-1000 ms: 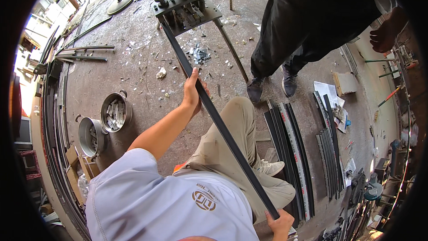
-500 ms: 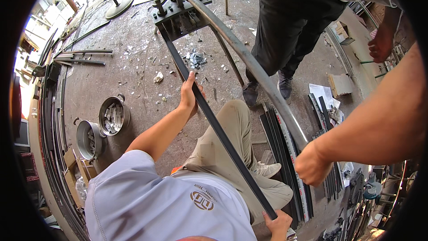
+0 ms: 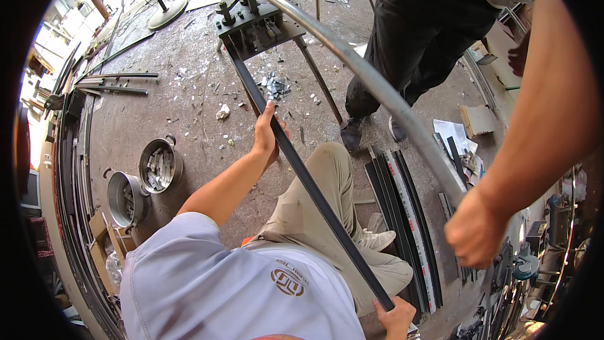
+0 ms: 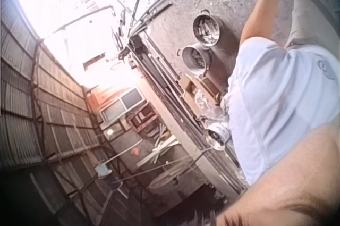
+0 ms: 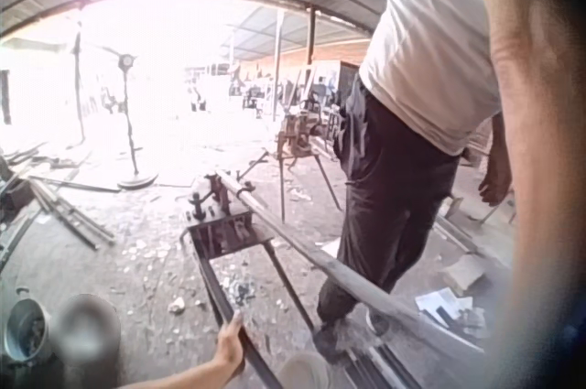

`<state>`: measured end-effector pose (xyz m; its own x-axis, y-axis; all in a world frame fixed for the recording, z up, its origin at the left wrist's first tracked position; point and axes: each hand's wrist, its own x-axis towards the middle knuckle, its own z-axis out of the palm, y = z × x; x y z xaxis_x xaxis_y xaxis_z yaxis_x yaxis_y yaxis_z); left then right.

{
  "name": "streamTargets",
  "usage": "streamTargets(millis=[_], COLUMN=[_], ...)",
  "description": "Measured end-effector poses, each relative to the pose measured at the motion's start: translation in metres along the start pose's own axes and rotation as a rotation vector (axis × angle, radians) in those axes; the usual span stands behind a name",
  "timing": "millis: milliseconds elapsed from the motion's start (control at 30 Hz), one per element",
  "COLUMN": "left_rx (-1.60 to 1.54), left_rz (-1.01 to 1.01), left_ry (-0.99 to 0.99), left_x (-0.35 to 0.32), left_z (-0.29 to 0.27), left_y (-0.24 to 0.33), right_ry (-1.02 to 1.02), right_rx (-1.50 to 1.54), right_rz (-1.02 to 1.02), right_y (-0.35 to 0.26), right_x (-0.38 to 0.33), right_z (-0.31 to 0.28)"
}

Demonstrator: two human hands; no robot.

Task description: The person sits on the floor and repeatedly feeds long metal rods into a manual bending machine. They pull a lever to bend each rod and then place the finished piece on a growing stack. The person wears white sneakers and a light-colored shirt.

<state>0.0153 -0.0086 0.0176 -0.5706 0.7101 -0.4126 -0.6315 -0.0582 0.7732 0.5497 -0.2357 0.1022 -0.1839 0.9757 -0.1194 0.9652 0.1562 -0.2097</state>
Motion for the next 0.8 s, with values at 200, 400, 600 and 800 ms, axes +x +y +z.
streamTargets(millis=[200,400,600,800], left_rx=[-0.003,0.026,-0.009,0.005], left_rz=[0.036,0.073,0.017,-0.035], left_ry=[-0.002,-0.023,-0.039,-0.046], left_x=[0.001,-0.008,-0.011,-0.022], left_z=[-0.002,0.005,0.008,0.014], left_y=[-0.001,0.007,0.016,0.032], right_ry=[-0.1,-0.267,-0.324,-0.364], right_rx=[-0.025,-0.026,-0.076,-0.026], right_rz=[0.051,0.178,0.235,0.21], right_y=[0.008,0.0,-0.018,-0.023], right_x=[-0.004,-0.006,-0.006,-0.009], right_z=[0.001,-0.019,-0.062,-0.09])
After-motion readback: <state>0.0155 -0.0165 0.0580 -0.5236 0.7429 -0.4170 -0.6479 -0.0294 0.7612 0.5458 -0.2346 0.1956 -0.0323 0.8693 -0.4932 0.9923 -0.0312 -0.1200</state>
